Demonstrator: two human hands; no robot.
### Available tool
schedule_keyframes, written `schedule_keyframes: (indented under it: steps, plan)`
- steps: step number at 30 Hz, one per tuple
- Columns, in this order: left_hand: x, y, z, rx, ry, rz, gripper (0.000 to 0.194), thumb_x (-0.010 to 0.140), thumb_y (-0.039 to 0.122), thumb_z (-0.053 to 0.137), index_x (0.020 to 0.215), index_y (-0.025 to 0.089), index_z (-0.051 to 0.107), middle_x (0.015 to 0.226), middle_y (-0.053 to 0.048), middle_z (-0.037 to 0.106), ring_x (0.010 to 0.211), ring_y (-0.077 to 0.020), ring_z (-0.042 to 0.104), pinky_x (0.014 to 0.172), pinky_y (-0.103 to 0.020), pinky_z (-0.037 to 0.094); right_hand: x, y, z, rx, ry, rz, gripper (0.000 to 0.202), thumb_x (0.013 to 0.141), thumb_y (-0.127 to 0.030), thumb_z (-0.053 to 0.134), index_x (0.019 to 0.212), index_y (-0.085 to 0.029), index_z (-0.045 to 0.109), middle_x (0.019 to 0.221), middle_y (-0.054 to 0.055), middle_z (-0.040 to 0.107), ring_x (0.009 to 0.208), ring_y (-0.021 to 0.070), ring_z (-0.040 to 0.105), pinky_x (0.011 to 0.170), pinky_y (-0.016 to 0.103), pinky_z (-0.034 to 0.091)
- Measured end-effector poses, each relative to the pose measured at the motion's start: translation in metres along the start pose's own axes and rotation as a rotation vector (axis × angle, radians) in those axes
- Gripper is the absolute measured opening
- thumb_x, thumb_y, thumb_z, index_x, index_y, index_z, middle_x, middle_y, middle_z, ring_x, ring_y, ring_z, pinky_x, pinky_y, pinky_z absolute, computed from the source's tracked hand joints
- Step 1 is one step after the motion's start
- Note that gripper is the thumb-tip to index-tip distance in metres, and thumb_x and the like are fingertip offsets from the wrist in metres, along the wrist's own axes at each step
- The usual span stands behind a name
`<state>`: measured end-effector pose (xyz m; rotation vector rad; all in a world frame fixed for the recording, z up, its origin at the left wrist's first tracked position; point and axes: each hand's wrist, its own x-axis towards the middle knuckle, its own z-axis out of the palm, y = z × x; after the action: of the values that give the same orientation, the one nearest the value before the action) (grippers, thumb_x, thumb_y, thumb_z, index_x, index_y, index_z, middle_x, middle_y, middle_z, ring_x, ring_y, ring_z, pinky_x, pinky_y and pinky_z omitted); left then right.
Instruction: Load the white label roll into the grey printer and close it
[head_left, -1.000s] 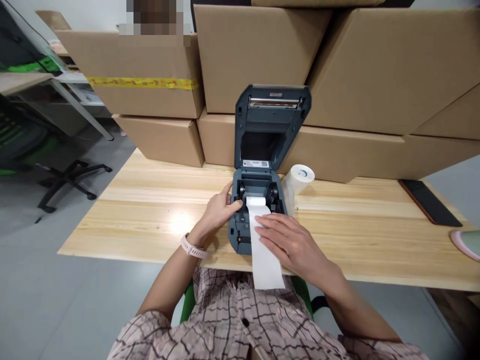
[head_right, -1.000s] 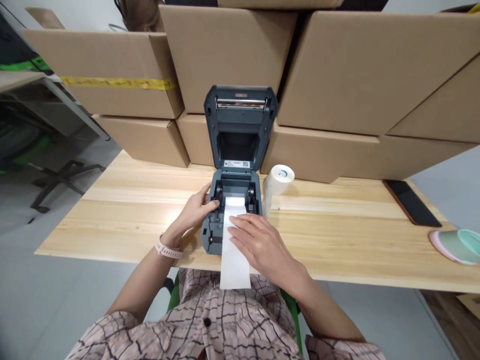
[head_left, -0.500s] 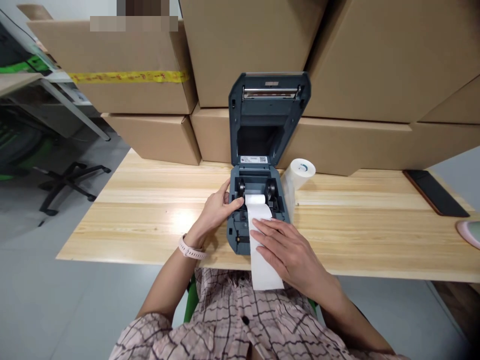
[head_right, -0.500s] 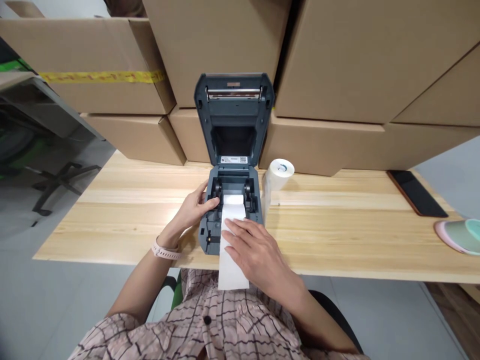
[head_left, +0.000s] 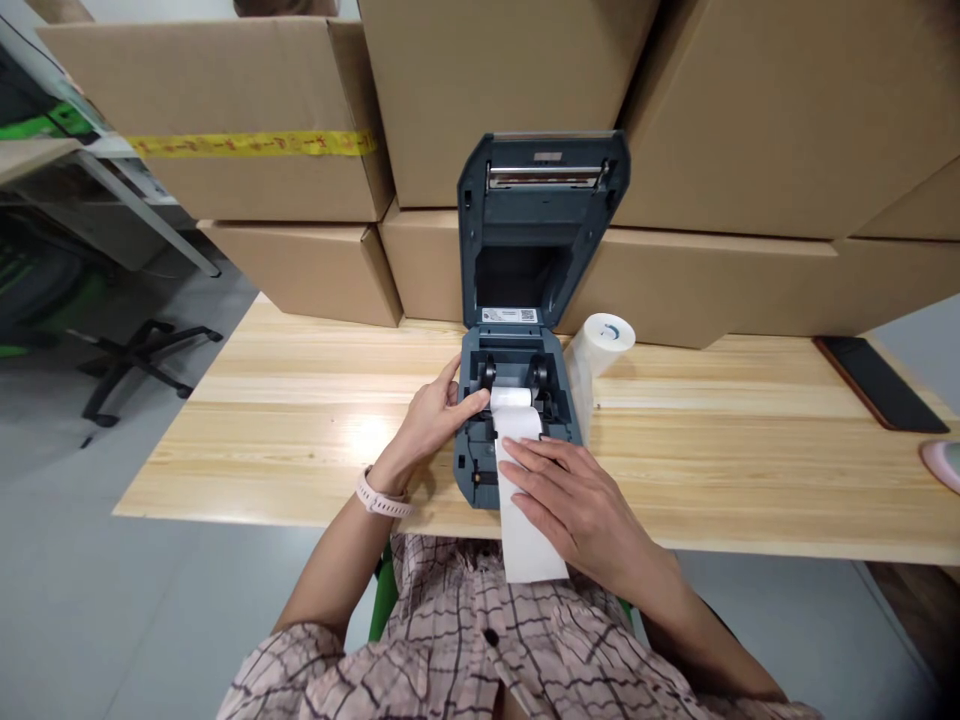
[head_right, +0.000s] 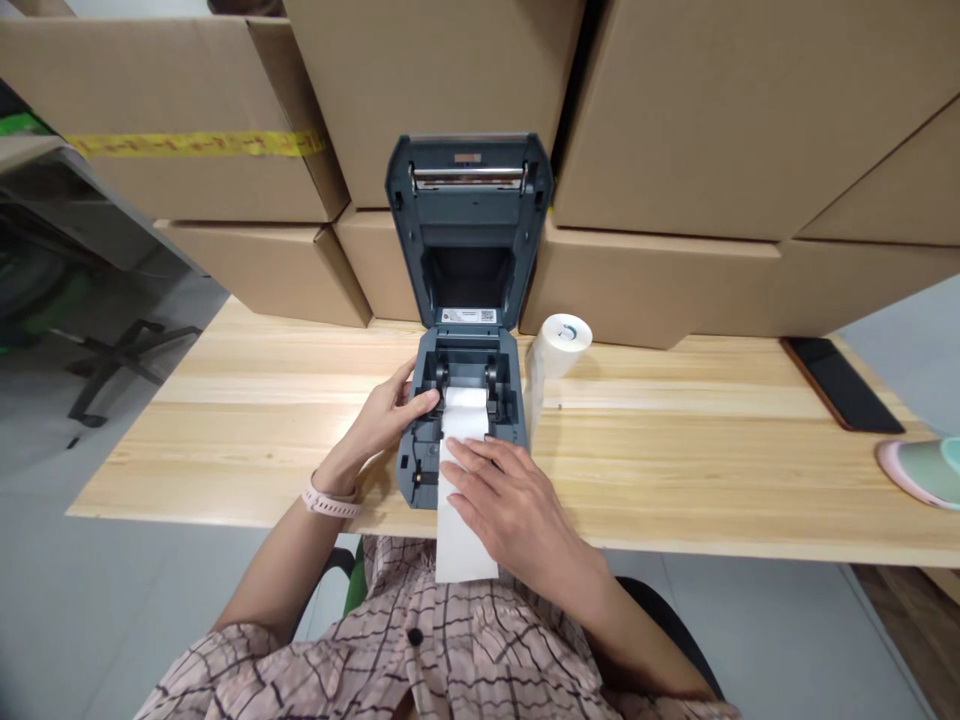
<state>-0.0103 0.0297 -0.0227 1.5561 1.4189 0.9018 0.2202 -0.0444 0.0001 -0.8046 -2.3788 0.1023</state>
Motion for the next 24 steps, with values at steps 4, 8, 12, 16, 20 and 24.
schedule_keyframes:
  steps: [4,8,12,16,20,24]
  plan:
    - [0.000,0.000,-0.001,0.018,-0.016,-0.016,0.082,0.089,0.064,0.066,0.156,0.019,0.048,0.069,0.005,0.051,0.061,-0.0138,0.044,0.060,-0.025,0.033,-0.006,-0.016,-0.004,0.177,-0.065,-0.097,0.024,0.104,-0.025,0.058,0.123,-0.015,0.070,0.131,0.011,0.075,0.124,0.0238,0.069,0.106,0.049,0.059]
    - [0.001,-0.002,0.000,0.009,-0.010,-0.020,0.081,0.089,0.063,0.067,0.156,0.022,0.048,0.069,0.005,0.050,0.062,-0.0136,0.045,0.061,-0.025,0.033,0.009,0.003,-0.035,0.510,0.023,-0.169,0.023,0.104,-0.028,0.061,0.125,-0.023,0.069,0.122,0.002,0.079,0.117,0.0146,0.073,0.104,0.037,0.062]
    - [0.000,-0.002,0.001,-0.038,0.012,-0.013,0.077,0.089,0.061,0.069,0.153,0.021,0.052,0.071,0.003,0.060,0.066,-0.0162,0.056,0.067,-0.027,0.044,0.074,0.073,-0.070,0.237,0.610,0.023,0.039,0.101,-0.029,0.064,0.141,-0.032,0.062,0.142,0.004,0.068,0.136,0.0263,0.063,0.116,0.058,0.052]
    - [0.000,-0.001,0.001,-0.049,0.053,0.068,0.063,0.097,0.062,0.056,0.145,0.021,0.061,0.090,-0.004,0.072,0.086,-0.0209,0.066,0.081,-0.031,0.049,0.160,0.139,-0.078,0.305,0.540,0.240,0.038,0.112,-0.044,0.041,0.147,-0.034,0.048,0.162,-0.002,0.049,0.151,0.0152,0.046,0.129,0.044,0.038]
    - [0.006,-0.005,-0.001,-0.058,0.117,0.059,0.064,0.103,0.066,0.038,0.130,0.018,0.071,0.076,-0.003,0.067,0.070,-0.0188,0.060,0.070,-0.031,0.048,0.185,0.141,-0.069,0.400,0.478,0.271,0.046,0.113,-0.050,0.030,0.129,-0.025,0.065,0.135,0.001,0.070,0.133,0.0222,0.064,0.122,0.051,0.047]
    - [0.006,-0.005,-0.004,-0.184,0.473,0.163,0.059,0.103,0.062,0.042,0.125,0.015,0.071,0.069,0.000,0.058,0.060,-0.0146,0.053,0.058,-0.027,0.045,0.122,0.085,-0.057,0.291,0.634,0.141,0.044,0.111,-0.048,0.032,0.118,-0.032,0.072,0.129,0.003,0.073,0.131,0.0257,0.064,0.118,0.050,0.050]
